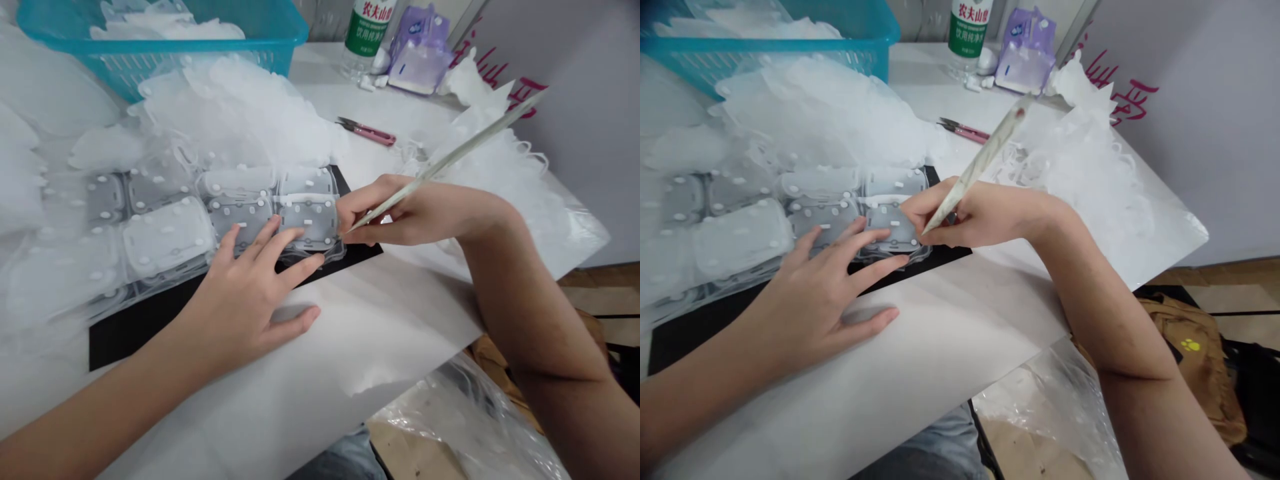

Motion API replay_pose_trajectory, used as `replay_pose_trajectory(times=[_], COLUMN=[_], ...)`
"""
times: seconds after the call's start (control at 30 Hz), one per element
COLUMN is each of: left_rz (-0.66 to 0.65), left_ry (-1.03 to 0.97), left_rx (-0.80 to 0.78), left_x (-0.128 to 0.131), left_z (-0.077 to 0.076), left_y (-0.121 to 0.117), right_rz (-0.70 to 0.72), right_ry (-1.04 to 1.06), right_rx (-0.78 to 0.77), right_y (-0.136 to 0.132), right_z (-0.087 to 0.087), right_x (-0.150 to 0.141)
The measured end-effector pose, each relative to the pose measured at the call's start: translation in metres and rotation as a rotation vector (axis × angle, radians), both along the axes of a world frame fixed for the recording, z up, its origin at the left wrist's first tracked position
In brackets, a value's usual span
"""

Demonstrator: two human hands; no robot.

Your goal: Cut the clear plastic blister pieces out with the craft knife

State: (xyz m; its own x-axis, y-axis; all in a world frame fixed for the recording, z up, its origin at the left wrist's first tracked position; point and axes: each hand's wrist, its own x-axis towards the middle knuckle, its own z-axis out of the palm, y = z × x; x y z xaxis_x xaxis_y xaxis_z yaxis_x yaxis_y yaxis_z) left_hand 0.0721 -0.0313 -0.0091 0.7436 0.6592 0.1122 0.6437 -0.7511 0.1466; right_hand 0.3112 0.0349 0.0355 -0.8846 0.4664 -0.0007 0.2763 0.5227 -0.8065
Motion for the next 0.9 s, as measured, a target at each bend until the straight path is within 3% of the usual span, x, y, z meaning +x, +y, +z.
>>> replay_pose_trajectory(times=[0.43, 0.63, 0.8, 0.9], left_rz=[-0.007, -0.002, 0.189, 0.111], left_ry=[0.005, -0.03, -0.183, -0.208], left_rx=[-0.004, 0.029, 0.217, 0.207], left_x=[-0.001, -0.002, -0.007, -0.009], left_z=[-0.001, -0.001, 0.003, 0.002], left_y=[0.001, -0.002, -0.001, 0.002], right_rz=[-0.049, -0.252, -0.431, -0.512], right_ry=[0.022, 0.141, 0.324, 0.347], right_rx=[-0.111, -0.068, -0.009, 0.01], right_y=[0.002, -0.001, -0.001, -0.004], right_z=[-0.005, -0.009, -0.017, -0.017], right_x=[-0.001, -0.006, -0.01, -0.012])
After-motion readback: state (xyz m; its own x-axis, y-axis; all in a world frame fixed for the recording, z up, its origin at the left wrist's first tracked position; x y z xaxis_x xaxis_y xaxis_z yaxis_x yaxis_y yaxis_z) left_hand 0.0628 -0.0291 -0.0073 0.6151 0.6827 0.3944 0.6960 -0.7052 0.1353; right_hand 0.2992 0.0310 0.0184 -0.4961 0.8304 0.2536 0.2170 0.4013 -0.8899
